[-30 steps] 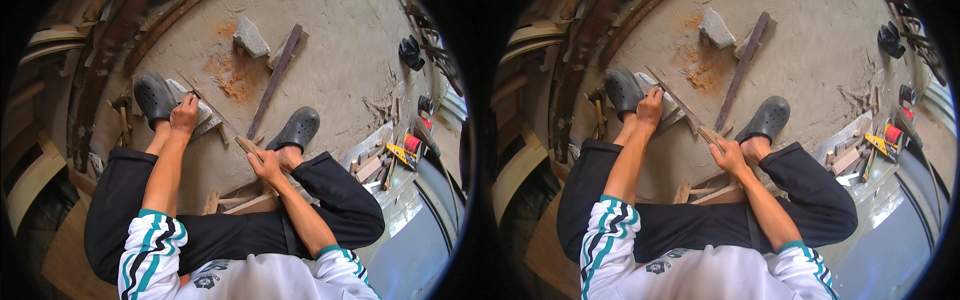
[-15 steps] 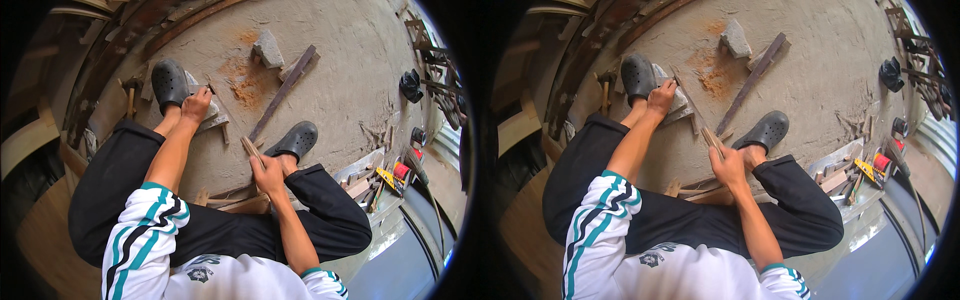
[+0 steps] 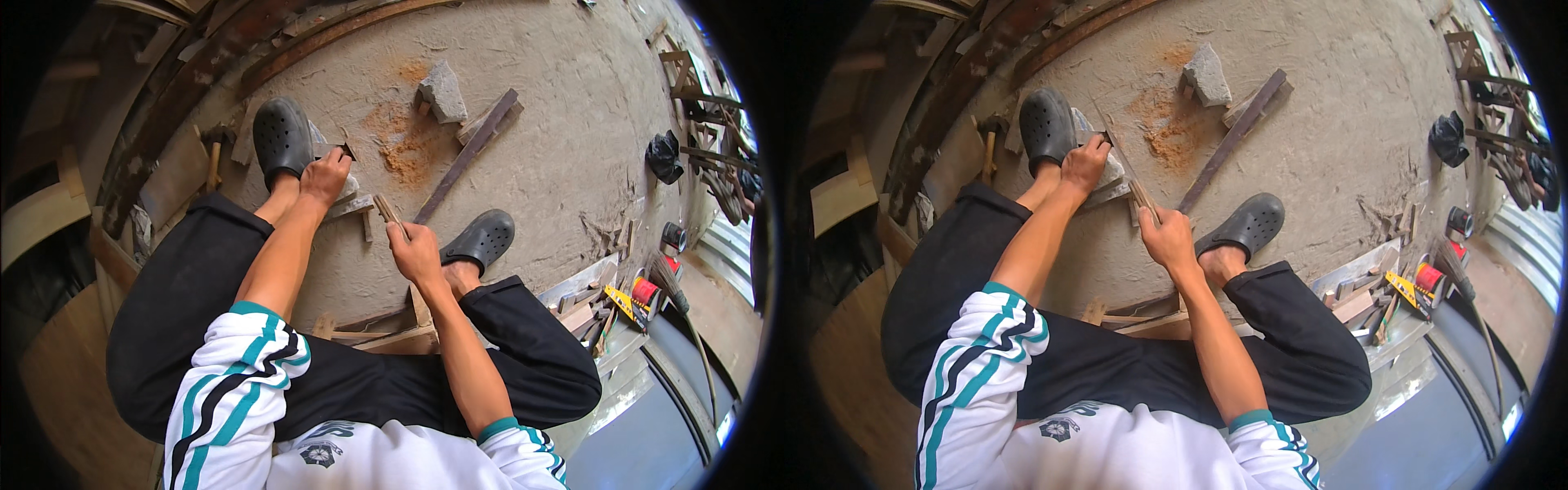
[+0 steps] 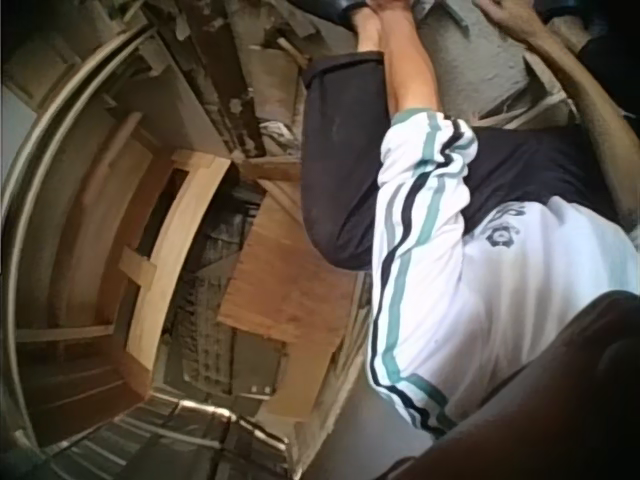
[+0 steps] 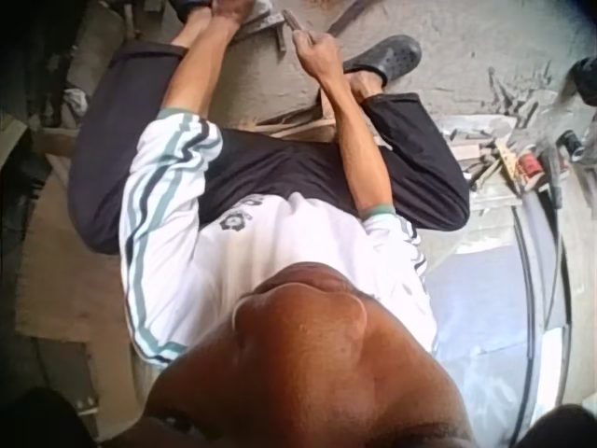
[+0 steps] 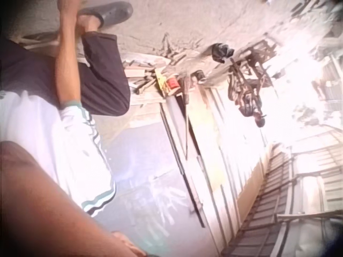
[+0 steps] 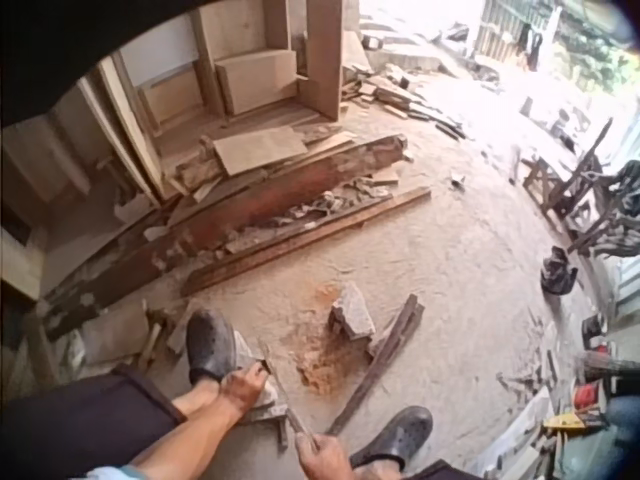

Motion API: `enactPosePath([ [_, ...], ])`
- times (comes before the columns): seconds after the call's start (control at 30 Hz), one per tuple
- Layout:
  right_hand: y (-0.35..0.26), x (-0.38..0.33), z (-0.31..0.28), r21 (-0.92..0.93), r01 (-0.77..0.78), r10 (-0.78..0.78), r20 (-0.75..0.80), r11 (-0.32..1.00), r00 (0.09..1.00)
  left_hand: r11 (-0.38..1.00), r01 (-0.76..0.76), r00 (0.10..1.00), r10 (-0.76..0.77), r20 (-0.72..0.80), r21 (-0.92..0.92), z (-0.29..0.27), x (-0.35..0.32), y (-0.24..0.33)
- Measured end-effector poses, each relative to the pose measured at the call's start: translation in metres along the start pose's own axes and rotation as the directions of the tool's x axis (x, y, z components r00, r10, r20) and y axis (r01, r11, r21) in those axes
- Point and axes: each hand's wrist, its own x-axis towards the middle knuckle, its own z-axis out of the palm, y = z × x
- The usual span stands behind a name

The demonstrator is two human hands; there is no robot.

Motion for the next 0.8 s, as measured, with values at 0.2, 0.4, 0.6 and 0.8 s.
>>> enactPosePath([
  [0.2,0.004,-0.065,-0.028,0.063,-0.068,0.065,0.048,0.996,0.997,0.999,-0.022,0.995,0.026,-0.100,0.041,0.006,-0.010,-0.006],
  [0.4,0.018,-0.003,0.009,0.052,-0.007,0.007,-0.003,0.999,1.000,1.000,-0.028,1.000,0.028,0.009,0.010,0.002,-0.002,-0.001],
  [0.6,0.013,-0.078,-0.030,0.121,-0.113,0.105,0.068,0.986,0.992,1.000,-0.011,0.995,0.012,-0.096,0.013,0.001,-0.007,-0.005],
  [0.8,0.022,-0.021,-0.002,-0.005,0.064,-0.064,-0.035,0.998,0.997,0.999,-0.001,1.000,0.002,0.027,-0.044,0.007,-0.003,-0.005],
])
